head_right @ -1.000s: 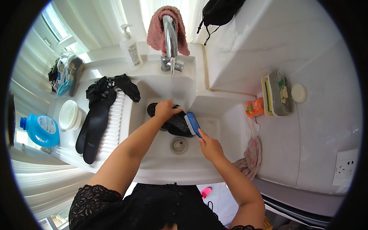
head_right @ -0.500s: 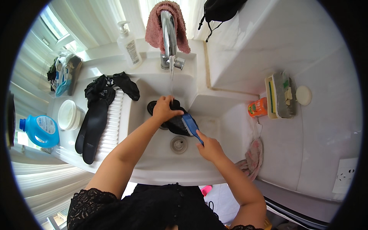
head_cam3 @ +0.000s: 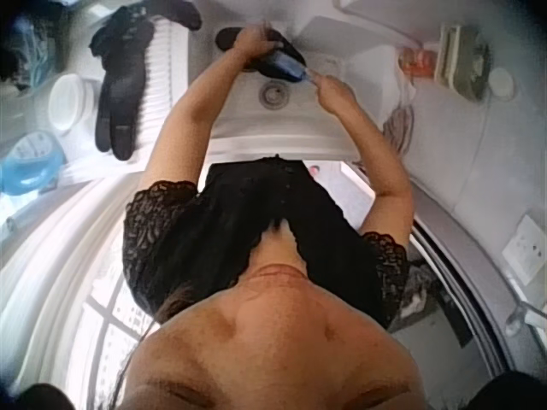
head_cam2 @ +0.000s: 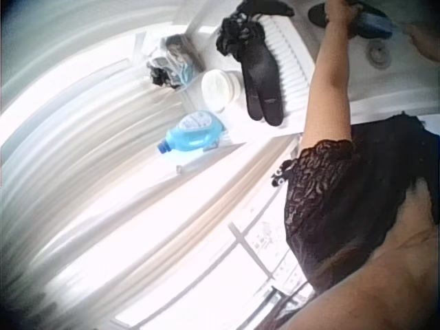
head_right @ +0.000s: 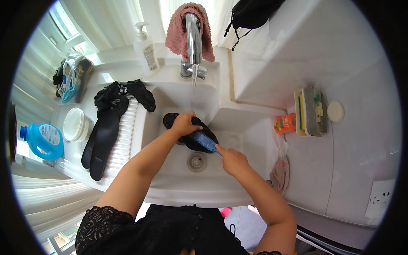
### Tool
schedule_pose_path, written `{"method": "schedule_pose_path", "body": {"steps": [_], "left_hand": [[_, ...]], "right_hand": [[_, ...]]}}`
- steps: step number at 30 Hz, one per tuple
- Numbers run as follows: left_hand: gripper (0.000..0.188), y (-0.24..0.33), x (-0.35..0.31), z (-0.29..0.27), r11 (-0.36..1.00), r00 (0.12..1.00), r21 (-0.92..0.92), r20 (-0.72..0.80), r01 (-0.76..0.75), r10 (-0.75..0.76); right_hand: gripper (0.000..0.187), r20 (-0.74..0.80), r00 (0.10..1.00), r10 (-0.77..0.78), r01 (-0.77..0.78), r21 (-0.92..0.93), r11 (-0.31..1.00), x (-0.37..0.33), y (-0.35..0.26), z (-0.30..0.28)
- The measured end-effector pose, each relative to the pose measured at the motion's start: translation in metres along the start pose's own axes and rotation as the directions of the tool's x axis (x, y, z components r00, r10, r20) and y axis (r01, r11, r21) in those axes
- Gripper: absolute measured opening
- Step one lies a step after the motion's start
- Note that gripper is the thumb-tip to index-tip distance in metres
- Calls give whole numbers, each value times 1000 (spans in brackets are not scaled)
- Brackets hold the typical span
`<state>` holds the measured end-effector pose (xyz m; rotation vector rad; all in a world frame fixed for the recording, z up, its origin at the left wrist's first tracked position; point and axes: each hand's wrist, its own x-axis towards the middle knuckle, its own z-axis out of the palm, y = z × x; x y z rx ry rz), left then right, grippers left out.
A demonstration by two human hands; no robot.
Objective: The person scrubs a black sneaker with a blue brush under running water in a sink, rinsing and rotating the shoe to clean the upper, sole, and interior. They briefly place the shoe on the floor before returning to scrub the second sneaker.
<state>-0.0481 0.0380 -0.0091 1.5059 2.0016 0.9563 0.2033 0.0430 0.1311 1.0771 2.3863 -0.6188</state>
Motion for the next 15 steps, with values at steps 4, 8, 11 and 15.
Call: {"method": "schedule_pose_path", "body": {"steps": [4, 8, 11, 15], "left_hand": [[45, -17, -3, -11, 788, 979, -607, -82, 101, -189], [43, -1, -10, -7, 812, 876, -417, -72, 408, -477], [37, 26, -15, -2, 835, 854, -416, -214, 360, -474], [46, 34, -26, 8, 959, 922, -253, -329, 125, -206]], "right_hand": [[58, -4, 1000, 8, -8, 121, 993, 7, 7, 8], [57, -11, 1000, 25, -23, 162, 986, 14, 6, 9], [56, -24, 999, 33, -29, 151, 988, 11, 0, 5], [55, -11, 999, 46, -44, 140, 989, 10, -1, 2]]}}
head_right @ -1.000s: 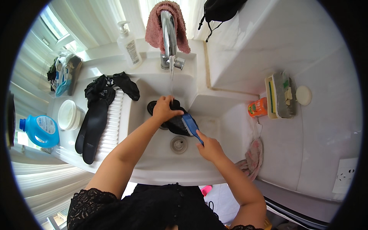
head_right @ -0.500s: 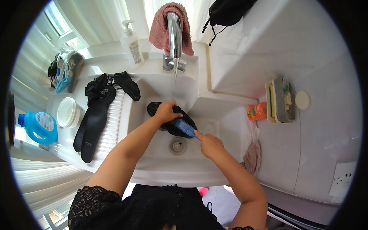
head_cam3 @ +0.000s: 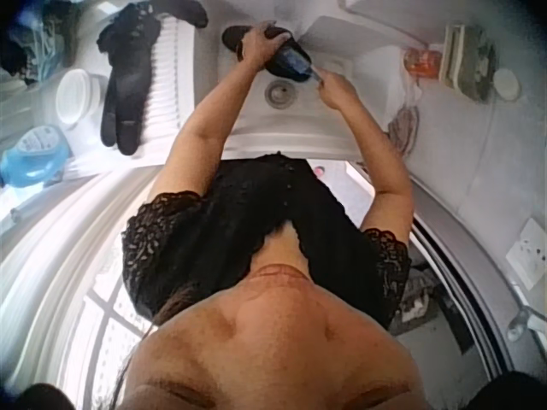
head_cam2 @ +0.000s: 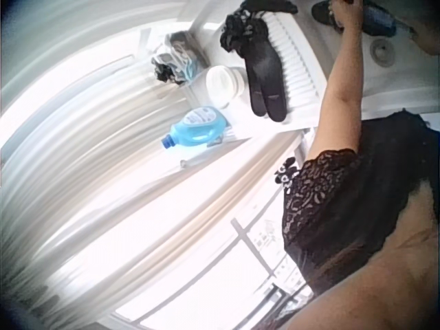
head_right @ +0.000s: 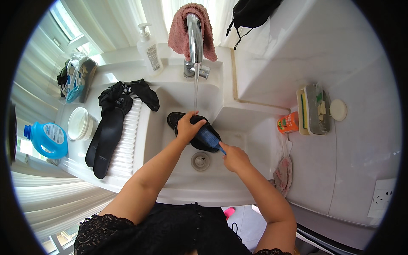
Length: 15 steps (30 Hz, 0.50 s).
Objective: The person scrubs a black sneaker with a blue brush under running water in a sink, rinsing and rotating the shoe to clean the upper, sole, and interior. They briefly place the shoe on the floor before returning to scrub the second sneaker.
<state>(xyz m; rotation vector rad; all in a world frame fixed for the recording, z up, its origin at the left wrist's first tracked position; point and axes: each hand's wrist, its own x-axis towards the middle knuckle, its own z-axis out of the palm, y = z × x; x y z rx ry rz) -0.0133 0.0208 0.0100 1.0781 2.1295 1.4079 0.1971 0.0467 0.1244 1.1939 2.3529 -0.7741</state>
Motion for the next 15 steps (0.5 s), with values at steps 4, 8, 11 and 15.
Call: {"method": "schedule_pose_path", "body": {"steps": [4, 8, 11, 15], "left_hand": [[63, -6, -1, 11, 951, 956, 116, -28, -286, 291], [61, 13, 4, 14, 928, 989, 344, 34, -145, 142], [47, 0, 14, 16, 923, 996, 384, 88, -20, -15], [32, -17, 19, 22, 941, 995, 329, 85, -79, 54]], "right_hand": [[54, -20, 1000, 4, -4, 8, 1000, 4, -3, 6], [55, -2, 1000, 30, -30, 42, 999, 6, -11, 6], [55, 33, 999, 31, -32, 29, 999, 2, -14, 3], [54, 45, 999, -6, 5, 20, 1000, -5, -13, 4]]}}
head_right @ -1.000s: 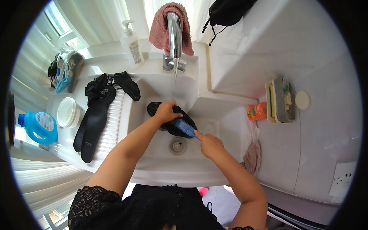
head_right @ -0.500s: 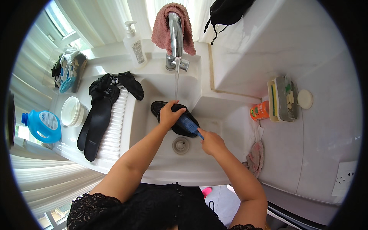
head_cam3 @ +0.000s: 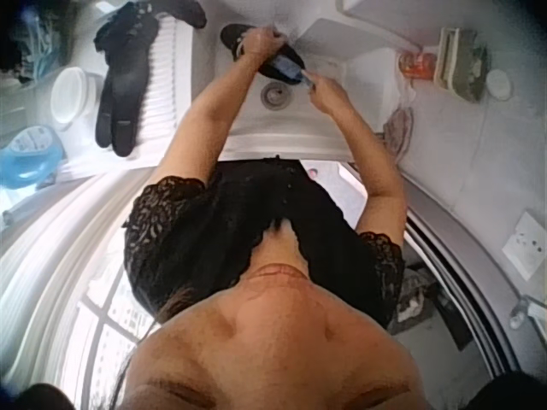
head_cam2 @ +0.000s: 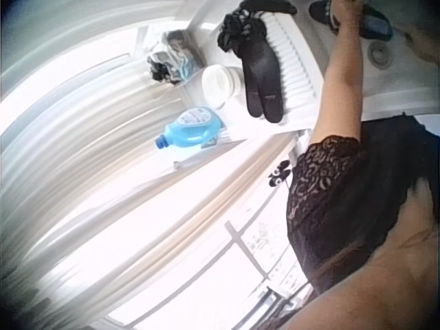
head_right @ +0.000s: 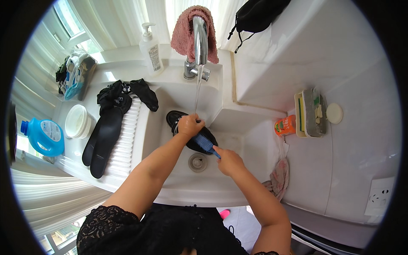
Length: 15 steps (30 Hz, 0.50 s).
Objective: The person scrubs a black sneaker with a blue brush under running water in a sink, rinsing and rotating the shoe to clean the upper, sole, and interior. They briefly place the shoe on the floor before returning to scrub the second sneaker.
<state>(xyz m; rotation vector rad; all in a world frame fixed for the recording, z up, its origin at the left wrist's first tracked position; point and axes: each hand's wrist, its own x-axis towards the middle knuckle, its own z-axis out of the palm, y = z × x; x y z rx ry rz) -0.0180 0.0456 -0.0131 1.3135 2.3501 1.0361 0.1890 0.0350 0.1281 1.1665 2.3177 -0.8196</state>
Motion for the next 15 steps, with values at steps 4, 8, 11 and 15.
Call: {"method": "schedule_pose_path", "body": {"steps": [4, 8, 11, 15], "left_hand": [[27, 3, 4, -6, 996, 995, 12, 46, -87, 86], [24, 39, -14, -50, 923, 893, -62, 235, -379, 383], [32, 15, -46, -28, 871, 853, -45, 180, -490, 489], [44, -7, -112, -12, 793, 890, 406, 246, -454, 383]], "right_hand": [[52, 3, 996, -92, 91, -149, 985, -8, -3, -3], [51, 35, 993, -117, 122, -254, 960, -30, 8, -23], [51, -19, 995, -99, 91, -254, 963, -52, 17, -50], [51, -123, 986, -115, 115, -7, 993, -41, 27, -48]]}}
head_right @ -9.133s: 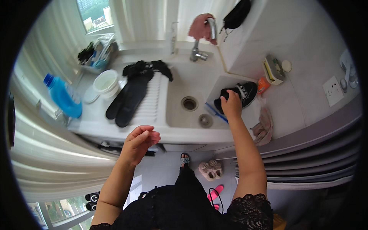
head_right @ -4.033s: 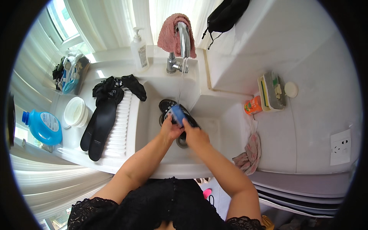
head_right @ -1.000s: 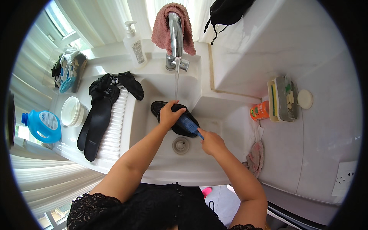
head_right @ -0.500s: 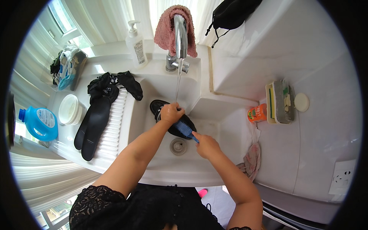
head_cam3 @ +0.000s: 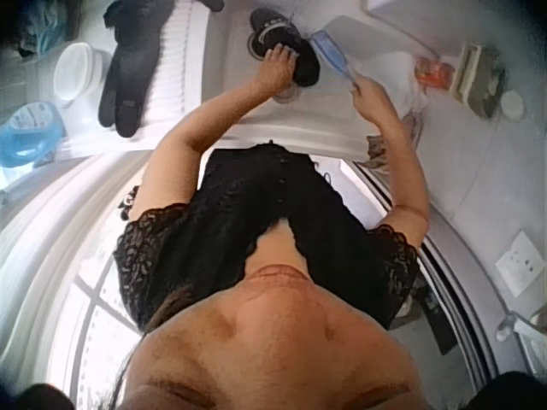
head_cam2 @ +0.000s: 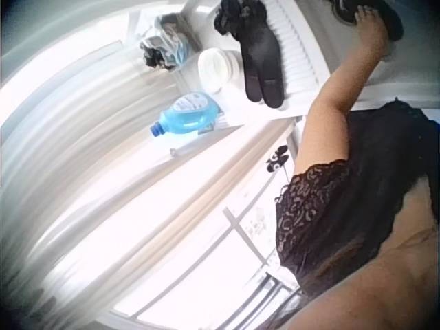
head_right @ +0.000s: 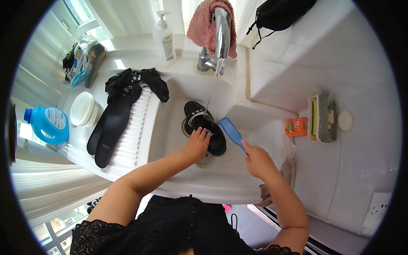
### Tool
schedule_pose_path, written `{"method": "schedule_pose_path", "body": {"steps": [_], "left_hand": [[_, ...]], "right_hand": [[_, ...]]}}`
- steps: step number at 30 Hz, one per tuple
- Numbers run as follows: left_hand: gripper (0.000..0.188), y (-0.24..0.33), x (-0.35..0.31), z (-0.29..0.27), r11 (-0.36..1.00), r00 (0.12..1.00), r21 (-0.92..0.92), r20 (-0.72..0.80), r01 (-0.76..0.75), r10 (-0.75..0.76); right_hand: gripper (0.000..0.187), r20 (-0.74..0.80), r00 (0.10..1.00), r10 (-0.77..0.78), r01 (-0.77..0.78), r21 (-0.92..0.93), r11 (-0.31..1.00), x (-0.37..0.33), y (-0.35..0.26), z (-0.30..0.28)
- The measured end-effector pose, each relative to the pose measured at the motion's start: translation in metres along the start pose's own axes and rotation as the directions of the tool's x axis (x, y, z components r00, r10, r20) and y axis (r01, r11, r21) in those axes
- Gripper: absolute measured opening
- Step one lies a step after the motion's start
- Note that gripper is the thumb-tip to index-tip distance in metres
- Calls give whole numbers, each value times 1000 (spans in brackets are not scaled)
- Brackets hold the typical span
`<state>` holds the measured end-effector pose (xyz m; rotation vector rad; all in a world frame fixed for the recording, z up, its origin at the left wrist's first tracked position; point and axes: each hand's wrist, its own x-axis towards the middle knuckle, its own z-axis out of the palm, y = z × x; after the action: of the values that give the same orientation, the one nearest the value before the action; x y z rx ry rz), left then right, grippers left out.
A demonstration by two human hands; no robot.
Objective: The person scrubs a black sneaker with a blue brush under running water in a sink, rinsing and rotating the shoe to clean the upper, sole, and interior. They briefly place the shoe on the floor before returning to scrub the second sneaker.
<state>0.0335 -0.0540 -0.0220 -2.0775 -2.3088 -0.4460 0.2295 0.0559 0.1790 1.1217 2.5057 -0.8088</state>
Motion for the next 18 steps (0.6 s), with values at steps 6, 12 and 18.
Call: {"method": "schedule_pose_path", "body": {"steps": [6, 12, 18], "left_hand": [[29, 47, -4, -49, 746, 823, -481, 547, 460, -155], [16, 32, 25, -5, -748, 370, -459, 878, 479, -303], [20, 30, 40, -17, -871, 244, -331, 936, 363, -254]], "right_hand": [[46, 62, 996, -64, 66, -28, 997, 82, -19, 87], [44, 96, 991, -96, 97, -7, 995, 117, -19, 85], [38, 36, 998, -56, 57, -35, 998, 133, -31, 100]]}}
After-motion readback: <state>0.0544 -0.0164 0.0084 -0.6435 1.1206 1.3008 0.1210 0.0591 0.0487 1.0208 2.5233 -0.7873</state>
